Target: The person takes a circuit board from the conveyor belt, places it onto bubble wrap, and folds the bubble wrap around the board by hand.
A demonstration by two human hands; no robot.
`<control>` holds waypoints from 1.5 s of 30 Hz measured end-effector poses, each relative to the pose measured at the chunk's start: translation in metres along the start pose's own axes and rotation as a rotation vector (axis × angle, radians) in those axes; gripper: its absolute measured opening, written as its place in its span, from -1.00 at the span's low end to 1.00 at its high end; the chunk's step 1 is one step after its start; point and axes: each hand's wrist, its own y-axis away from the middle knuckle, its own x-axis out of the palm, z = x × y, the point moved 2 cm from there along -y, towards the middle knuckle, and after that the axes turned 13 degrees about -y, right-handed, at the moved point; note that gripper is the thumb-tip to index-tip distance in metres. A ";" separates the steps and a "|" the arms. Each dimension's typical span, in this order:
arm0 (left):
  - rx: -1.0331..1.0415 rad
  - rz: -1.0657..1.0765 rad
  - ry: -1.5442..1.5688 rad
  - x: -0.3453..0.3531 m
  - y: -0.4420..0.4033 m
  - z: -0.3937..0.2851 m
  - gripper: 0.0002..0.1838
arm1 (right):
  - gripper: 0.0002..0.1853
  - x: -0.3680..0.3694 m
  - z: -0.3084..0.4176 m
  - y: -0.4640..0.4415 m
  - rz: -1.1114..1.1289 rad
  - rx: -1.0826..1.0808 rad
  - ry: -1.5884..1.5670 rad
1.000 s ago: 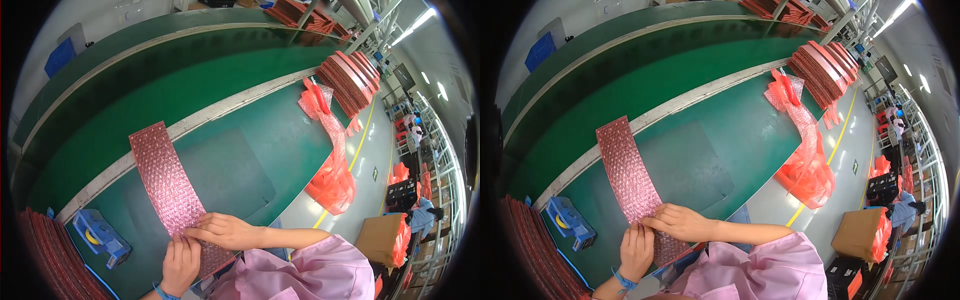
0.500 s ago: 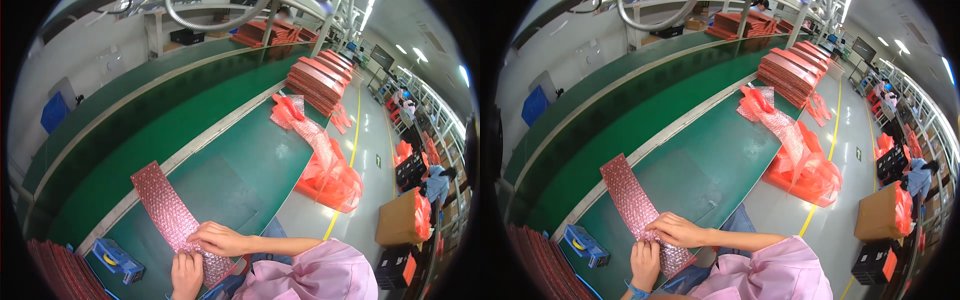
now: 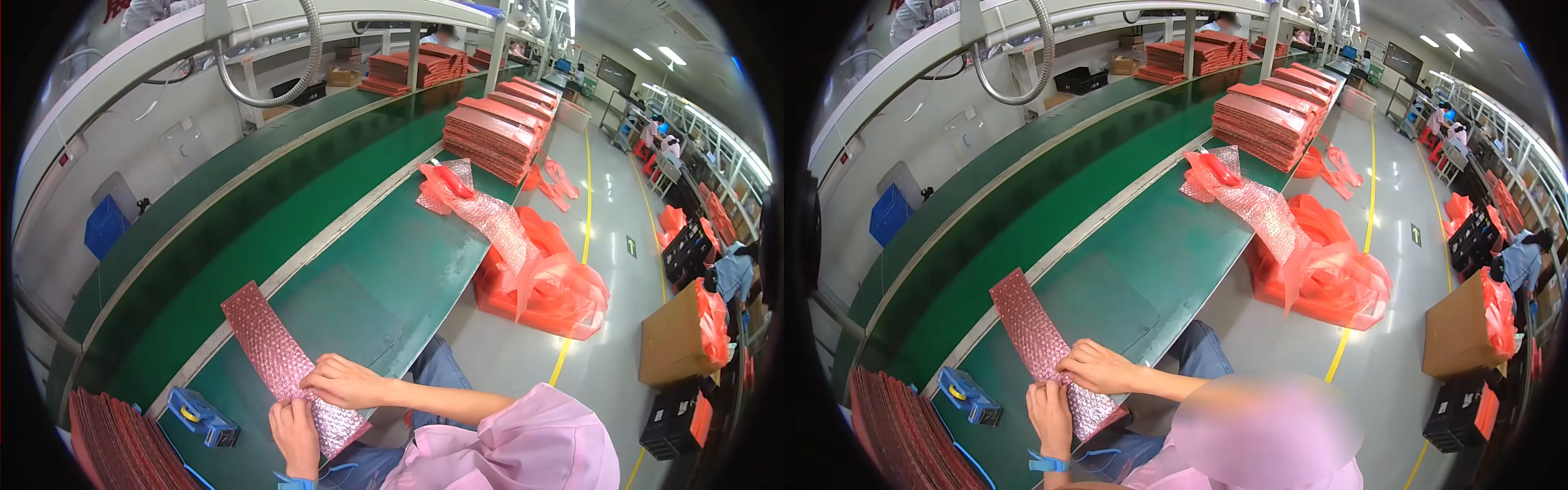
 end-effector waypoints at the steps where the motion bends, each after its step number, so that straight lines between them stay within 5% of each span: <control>1: -0.041 -0.019 -0.009 0.004 0.002 -0.003 -0.87 | -0.69 0.000 0.000 0.000 -0.022 -0.013 -0.012; 15: -0.229 -0.122 0.063 0.018 0.012 -0.009 -0.83 | -0.74 -0.002 0.004 -0.002 -0.057 -0.167 0.126; 18: -0.255 -0.107 0.060 0.008 0.007 -0.014 -0.83 | -0.72 -0.007 0.003 -0.011 0.210 0.002 0.050; 23: -0.192 -0.197 0.066 0.004 0.001 -0.008 -0.82 | -0.72 0.001 0.011 -0.009 0.017 -0.096 0.077; 33: -0.220 -0.194 0.068 0.012 0.007 -0.008 -0.67 | -0.72 0.000 0.015 -0.012 0.070 -0.080 0.096; 45: -0.217 -0.306 -0.007 0.018 0.008 -0.007 -0.75 | -0.74 0.000 0.018 -0.006 0.128 -0.074 0.123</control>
